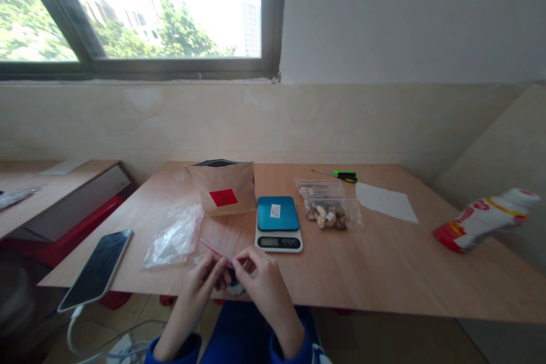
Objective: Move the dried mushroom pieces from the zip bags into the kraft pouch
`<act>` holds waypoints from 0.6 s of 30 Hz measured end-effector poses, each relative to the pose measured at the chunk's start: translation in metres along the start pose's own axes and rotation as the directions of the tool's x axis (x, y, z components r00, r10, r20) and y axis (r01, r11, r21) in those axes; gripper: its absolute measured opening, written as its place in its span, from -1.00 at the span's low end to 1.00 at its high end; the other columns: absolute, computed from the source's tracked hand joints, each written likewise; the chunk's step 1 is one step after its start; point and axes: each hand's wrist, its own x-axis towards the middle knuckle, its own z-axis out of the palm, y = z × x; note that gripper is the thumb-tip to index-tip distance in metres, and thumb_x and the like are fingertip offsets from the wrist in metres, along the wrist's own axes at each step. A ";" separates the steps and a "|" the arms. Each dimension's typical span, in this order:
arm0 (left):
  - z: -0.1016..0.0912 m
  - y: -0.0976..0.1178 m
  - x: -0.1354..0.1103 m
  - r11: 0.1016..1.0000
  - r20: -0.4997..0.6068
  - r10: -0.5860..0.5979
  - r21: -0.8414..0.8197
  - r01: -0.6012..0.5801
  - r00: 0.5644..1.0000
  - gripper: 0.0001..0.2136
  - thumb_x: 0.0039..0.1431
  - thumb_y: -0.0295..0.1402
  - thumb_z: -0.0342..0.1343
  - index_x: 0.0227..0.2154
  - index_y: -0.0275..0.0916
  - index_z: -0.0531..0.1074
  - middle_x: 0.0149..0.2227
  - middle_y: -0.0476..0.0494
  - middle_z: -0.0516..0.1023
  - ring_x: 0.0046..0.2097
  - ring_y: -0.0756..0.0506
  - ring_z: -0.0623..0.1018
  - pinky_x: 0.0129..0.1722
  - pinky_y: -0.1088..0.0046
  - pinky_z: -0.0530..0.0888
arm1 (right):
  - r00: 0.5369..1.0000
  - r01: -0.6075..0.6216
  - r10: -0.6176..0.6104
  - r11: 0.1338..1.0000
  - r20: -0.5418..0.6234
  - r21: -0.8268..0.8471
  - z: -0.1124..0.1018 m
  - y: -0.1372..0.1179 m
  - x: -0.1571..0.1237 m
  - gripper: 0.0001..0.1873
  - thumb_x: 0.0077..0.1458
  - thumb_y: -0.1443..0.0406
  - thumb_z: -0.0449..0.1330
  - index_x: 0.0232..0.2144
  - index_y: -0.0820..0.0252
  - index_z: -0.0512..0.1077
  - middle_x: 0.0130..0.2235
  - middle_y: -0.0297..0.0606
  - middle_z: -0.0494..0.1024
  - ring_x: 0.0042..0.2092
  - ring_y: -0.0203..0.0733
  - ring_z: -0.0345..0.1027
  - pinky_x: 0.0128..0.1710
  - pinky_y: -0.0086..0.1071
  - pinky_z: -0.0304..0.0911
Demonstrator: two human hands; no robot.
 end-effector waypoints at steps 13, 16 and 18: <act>0.007 0.007 -0.005 0.999 -0.021 0.005 0.036 -0.005 1.000 -0.71 0.20 -0.10 0.02 -0.44 -0.22 0.37 -0.54 0.00 0.38 -0.46 -0.02 0.40 -0.41 0.51 0.33 | 0.998 -0.022 0.023 1.000 0.062 -0.018 -0.005 -0.008 -0.004 -0.82 0.16 0.30 0.10 -0.41 0.19 0.48 -0.43 -0.31 0.57 -0.39 -0.25 0.46 -0.33 -0.45 0.32; 0.009 0.009 -0.006 0.999 0.021 -0.018 0.031 0.017 1.000 -0.69 0.19 -0.07 0.01 -0.46 -0.22 0.36 -0.59 0.01 0.37 -0.53 0.00 0.39 -0.50 0.52 0.31 | 1.000 0.000 0.001 0.998 0.001 -0.064 -0.003 -0.009 -0.005 -0.85 0.11 0.33 0.11 -0.47 0.18 0.44 -0.48 -0.34 0.52 -0.44 -0.29 0.40 -0.40 -0.47 0.29; 0.010 0.012 -0.007 0.999 0.067 -0.031 0.035 0.028 0.997 -0.68 0.18 -0.06 0.00 -0.48 -0.22 0.35 -0.62 0.02 0.36 -0.58 0.01 0.37 -0.57 0.54 0.26 | 0.994 0.018 -0.025 0.998 -0.106 -0.060 -0.004 -0.004 -0.005 -0.85 0.09 0.33 0.12 -0.50 0.18 0.39 -0.52 -0.36 0.47 -0.49 -0.31 0.37 -0.44 -0.49 0.27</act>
